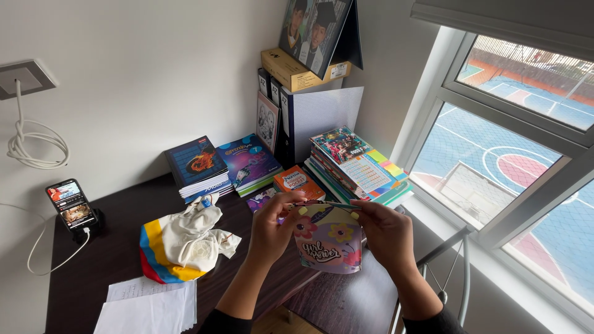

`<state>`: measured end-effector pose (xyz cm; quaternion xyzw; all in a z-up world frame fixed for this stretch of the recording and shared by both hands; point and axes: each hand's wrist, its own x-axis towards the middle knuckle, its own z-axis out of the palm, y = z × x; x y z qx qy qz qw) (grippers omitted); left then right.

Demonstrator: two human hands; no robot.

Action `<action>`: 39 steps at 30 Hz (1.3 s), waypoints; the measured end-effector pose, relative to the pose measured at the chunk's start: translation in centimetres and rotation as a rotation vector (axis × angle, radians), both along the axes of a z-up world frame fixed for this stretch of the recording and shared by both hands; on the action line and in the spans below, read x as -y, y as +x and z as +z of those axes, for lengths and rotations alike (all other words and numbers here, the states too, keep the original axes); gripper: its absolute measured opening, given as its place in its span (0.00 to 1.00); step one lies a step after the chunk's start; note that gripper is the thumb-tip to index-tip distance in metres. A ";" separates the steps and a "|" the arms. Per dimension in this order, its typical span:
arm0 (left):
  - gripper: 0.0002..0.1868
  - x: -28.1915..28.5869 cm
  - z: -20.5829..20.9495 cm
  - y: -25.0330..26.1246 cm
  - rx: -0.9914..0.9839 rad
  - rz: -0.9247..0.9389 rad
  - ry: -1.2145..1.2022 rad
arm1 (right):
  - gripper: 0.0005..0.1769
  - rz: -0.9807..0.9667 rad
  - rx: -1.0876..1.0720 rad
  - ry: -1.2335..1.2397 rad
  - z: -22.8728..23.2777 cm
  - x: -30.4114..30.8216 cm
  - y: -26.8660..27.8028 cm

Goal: The person folds two sheets of patterned paper into small rectangular packets by hand. They unfold and refold the first sheet multiple times before completing it, then repeat the process with a second sheet. The folded packets are placed on the desk.

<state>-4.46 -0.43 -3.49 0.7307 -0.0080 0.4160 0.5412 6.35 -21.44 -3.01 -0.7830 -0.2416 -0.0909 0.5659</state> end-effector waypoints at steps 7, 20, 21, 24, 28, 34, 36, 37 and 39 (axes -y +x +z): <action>0.08 0.3 4.1 -0.4 0.061 -0.002 0.419 | 0.16 0.045 0.013 0.110 1.6 0.1 0.0; 0.07 2.8 7.1 0.5 -0.060 -0.009 0.799 | 0.14 0.224 0.143 0.227 4.0 0.2 -1.8; 0.07 2.8 6.9 0.7 -0.062 -0.014 0.797 | 0.14 0.220 0.139 0.226 3.7 0.3 -1.5; 0.07 2.9 6.5 1.3 -0.046 -0.017 0.821 | 0.10 0.132 0.253 0.074 3.2 0.5 -0.9; 0.05 2.1 6.4 0.5 -0.037 -0.072 0.539 | 0.11 0.083 0.286 0.077 3.4 1.7 0.0; 0.06 1.1 3.9 0.8 0.001 -0.055 0.250 | 0.12 0.061 0.265 0.115 2.0 3.0 1.4; 0.05 1.4 3.8 0.9 0.020 -0.034 0.207 | 0.11 0.061 0.260 0.124 1.5 3.0 1.6; 0.05 1.6 3.9 0.9 0.032 -0.015 0.188 | 0.11 0.063 0.245 0.137 1.3 3.0 1.6; 0.06 1.9 3.5 1.0 0.044 0.005 0.169 | 0.10 0.068 0.230 0.149 1.0 3.0 1.7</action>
